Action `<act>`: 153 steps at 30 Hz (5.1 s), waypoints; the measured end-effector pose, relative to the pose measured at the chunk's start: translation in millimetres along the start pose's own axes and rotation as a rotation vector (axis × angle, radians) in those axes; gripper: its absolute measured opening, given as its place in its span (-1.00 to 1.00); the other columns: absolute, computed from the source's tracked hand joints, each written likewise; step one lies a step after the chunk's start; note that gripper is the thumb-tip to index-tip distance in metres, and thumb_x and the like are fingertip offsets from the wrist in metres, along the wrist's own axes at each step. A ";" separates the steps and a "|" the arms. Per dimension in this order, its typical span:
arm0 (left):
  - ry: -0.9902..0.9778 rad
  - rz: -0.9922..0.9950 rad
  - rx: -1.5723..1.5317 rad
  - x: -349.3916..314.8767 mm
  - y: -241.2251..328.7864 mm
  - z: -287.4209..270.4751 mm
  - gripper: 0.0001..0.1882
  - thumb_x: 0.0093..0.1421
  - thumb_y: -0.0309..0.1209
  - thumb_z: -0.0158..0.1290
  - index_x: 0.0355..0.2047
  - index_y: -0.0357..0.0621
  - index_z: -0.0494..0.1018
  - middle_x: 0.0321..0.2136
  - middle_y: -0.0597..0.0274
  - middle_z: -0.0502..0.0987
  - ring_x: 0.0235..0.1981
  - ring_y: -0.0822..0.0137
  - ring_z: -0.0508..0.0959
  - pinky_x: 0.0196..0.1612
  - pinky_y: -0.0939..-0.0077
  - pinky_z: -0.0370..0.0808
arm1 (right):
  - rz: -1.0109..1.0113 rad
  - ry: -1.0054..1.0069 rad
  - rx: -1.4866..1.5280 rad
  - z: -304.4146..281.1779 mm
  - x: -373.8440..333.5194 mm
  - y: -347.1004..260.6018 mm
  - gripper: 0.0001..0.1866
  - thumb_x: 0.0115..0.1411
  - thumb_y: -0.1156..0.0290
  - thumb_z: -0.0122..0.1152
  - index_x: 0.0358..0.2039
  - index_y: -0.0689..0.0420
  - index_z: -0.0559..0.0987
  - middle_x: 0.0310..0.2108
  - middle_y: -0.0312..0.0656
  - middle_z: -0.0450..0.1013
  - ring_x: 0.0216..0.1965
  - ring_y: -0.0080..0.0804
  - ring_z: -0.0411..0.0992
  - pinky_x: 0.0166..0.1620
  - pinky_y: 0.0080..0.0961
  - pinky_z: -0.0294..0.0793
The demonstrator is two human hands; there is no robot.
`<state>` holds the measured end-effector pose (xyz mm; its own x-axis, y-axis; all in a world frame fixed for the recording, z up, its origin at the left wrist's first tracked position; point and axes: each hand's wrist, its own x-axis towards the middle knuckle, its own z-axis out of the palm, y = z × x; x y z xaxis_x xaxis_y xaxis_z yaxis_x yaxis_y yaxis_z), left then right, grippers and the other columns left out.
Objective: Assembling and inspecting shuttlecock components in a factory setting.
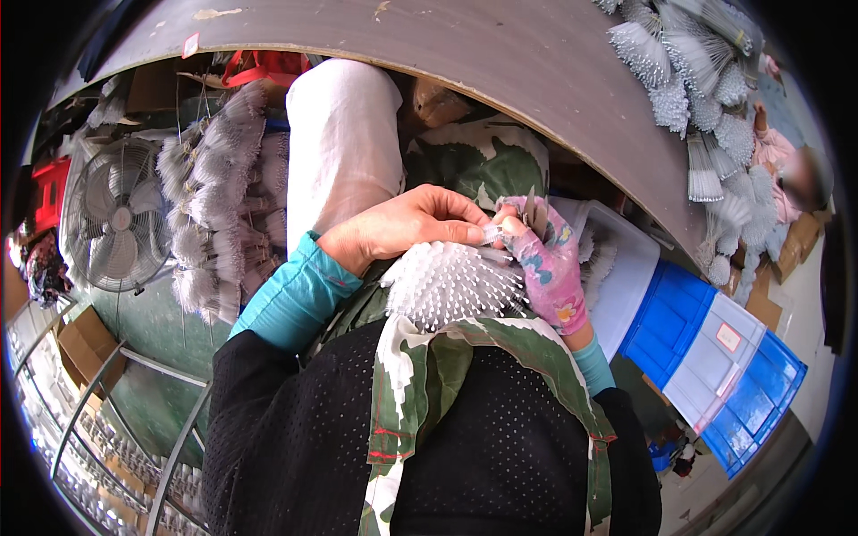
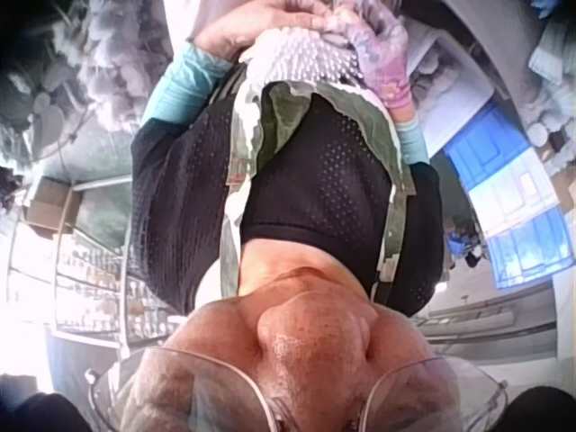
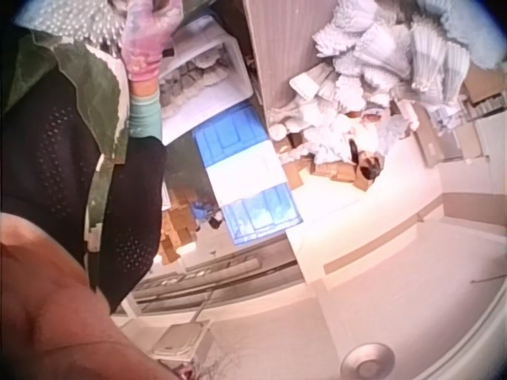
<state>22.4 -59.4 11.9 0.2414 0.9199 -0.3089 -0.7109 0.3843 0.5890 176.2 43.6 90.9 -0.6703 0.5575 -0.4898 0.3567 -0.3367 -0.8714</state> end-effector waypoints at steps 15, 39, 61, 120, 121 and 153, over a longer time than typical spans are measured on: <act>-0.004 0.009 -0.190 4.6 -8.9 -1.8 -0.93 0.16 -0.51 0.10 -0.33 -0.18 0.46 -0.39 0.36 0.52 -0.35 0.56 0.48 -0.27 0.70 0.42 | -0.063 0.069 0.045 -5.0 -2.1 10.7 -0.79 0.08 0.55 0.24 -0.24 0.19 0.47 -0.36 -0.37 0.40 -0.32 -0.67 0.36 -0.23 -0.70 0.38; -0.043 -0.075 0.010 5.9 3.1 0.0 -0.84 0.18 -0.43 0.10 -0.28 -0.27 0.52 -0.47 0.39 0.54 -0.48 0.63 0.48 -0.40 0.74 0.42 | -0.597 -0.552 -0.624 -48.6 36.0 -17.1 -0.64 -0.11 0.69 0.23 -0.23 0.16 0.56 -0.27 -0.14 0.47 -0.24 -0.23 0.50 -0.17 -0.47 0.48; -0.009 -0.092 -0.062 6.4 -4.3 -7.5 -0.85 0.18 -0.43 0.11 -0.30 -0.25 0.53 -0.40 0.32 0.58 -0.38 0.56 0.53 -0.27 0.68 0.46 | -0.604 -0.060 -0.883 -33.0 47.9 15.0 -0.78 0.03 0.60 0.15 -0.26 0.22 0.48 -0.39 -0.08 0.44 -0.34 -0.22 0.45 -0.24 -0.48 0.43; 0.040 -0.165 0.177 14.8 6.9 5.1 -0.76 0.14 -0.37 0.15 -0.24 -0.29 0.56 -0.43 0.32 0.59 -0.43 0.60 0.50 -0.34 0.70 0.43 | 0.377 -0.807 -0.863 -47.7 80.8 -80.8 -0.54 0.21 -0.01 0.04 -0.44 0.17 0.61 -0.72 -0.37 0.34 -0.65 -0.67 0.27 -0.50 -0.66 0.22; 0.041 -0.168 0.178 15.2 6.9 5.3 -0.76 0.14 -0.37 0.15 -0.24 -0.29 0.56 -0.43 0.32 0.59 -0.43 0.60 0.50 -0.34 0.70 0.43 | 0.414 -0.786 -0.909 -45.1 80.6 -81.2 -0.54 0.21 0.00 0.05 -0.45 0.18 0.61 -0.72 -0.37 0.35 -0.66 -0.67 0.27 -0.50 -0.66 0.23; 0.024 -0.198 0.244 20.3 11.7 6.2 -0.74 0.15 -0.36 0.15 -0.23 -0.30 0.56 -0.44 0.30 0.59 -0.45 0.59 0.50 -0.36 0.69 0.44 | 0.552 -0.772 -0.870 -43.1 82.8 -81.2 -0.57 0.19 0.06 0.09 -0.53 0.18 0.60 -0.79 -0.43 0.36 -0.75 -0.76 0.24 -0.64 -0.75 0.12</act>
<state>23.1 -35.8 17.1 0.3414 0.8242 -0.4517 -0.4712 0.5659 0.6765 119.8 149.8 120.0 -0.3955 -0.1760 -0.9014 0.8155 0.3843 -0.4328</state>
